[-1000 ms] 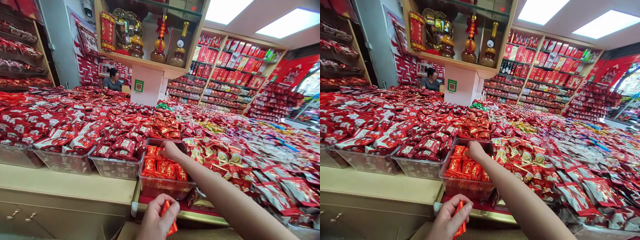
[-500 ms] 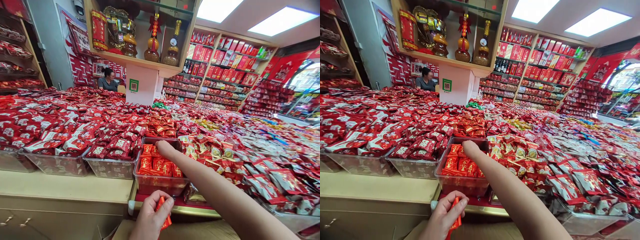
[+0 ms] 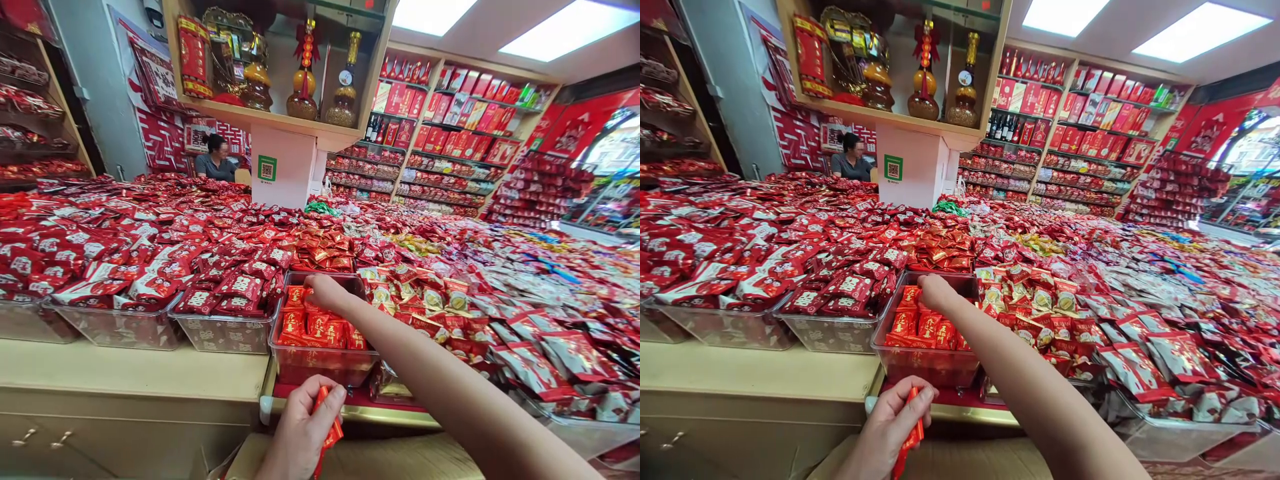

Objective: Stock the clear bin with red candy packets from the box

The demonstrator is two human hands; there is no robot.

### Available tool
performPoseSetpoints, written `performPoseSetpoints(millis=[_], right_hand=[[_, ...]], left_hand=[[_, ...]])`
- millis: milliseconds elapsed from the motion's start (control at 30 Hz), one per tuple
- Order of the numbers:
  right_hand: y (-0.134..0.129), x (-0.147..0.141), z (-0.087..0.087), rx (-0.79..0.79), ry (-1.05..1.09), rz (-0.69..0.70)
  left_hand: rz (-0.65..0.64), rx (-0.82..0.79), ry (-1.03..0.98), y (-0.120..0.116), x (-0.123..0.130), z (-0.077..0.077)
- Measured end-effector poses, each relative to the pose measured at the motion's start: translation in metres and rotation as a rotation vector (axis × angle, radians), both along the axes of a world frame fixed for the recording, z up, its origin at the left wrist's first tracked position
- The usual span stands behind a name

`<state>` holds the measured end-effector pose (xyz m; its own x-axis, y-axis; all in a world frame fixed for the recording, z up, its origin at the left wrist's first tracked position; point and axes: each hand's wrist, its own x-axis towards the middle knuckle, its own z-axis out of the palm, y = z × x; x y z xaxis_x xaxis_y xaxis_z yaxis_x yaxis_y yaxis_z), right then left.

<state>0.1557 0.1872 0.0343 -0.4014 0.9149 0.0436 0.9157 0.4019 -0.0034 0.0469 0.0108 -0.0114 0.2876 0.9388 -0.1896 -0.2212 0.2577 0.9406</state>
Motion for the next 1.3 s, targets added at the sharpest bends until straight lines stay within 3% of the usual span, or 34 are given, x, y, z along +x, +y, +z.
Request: performPoseSetpoints(millis=[167, 333, 433, 533, 667, 767, 867, 967, 1100, 1300], right_hand=[[-0.002, -0.007, -0.003, -0.022, 0.014, 0.097], [0.006, -0.008, -0.01, -0.003, 0.033, 0.036], [0.003, -0.008, -0.002, 0.014, 0.08, 0.024], [-0.023, -0.009, 0.015, 0.058, 0.166, 0.028], [-0.098, -0.006, 0.028, 0.071, 0.301, 0.044], [-0.154, 0.001, 0.017, -0.037, 0.523, -0.05], [-0.182, 0.009, -0.003, -0.057, 0.721, -0.056], [-0.185, 0.019, -0.016, -0.027, 0.91, -0.124], [-0.186, 0.03, -0.02, -0.126, 1.135, -0.215], [-0.192, 0.04, -0.009, -0.398, 1.421, 0.041]], left_hand=[[0.011, 0.033, -0.018, 0.0, 0.001, -0.001], [0.099, -0.039, -0.041, 0.001, 0.001, -0.003], [0.166, -0.085, -0.132, 0.003, 0.001, -0.001], [0.244, -0.106, -0.233, 0.004, -0.001, 0.003], [0.284, -0.158, -0.394, 0.006, -0.002, 0.006], [0.25, -0.158, -0.464, 0.006, -0.003, 0.007], [0.188, -0.132, -0.474, 0.004, -0.002, 0.006], [0.064, -0.036, -0.377, 0.001, -0.002, 0.003], [-0.051, -0.029, -0.267, 0.0, -0.003, 0.001], [-0.205, -0.216, -0.388, 0.001, -0.007, 0.009]])
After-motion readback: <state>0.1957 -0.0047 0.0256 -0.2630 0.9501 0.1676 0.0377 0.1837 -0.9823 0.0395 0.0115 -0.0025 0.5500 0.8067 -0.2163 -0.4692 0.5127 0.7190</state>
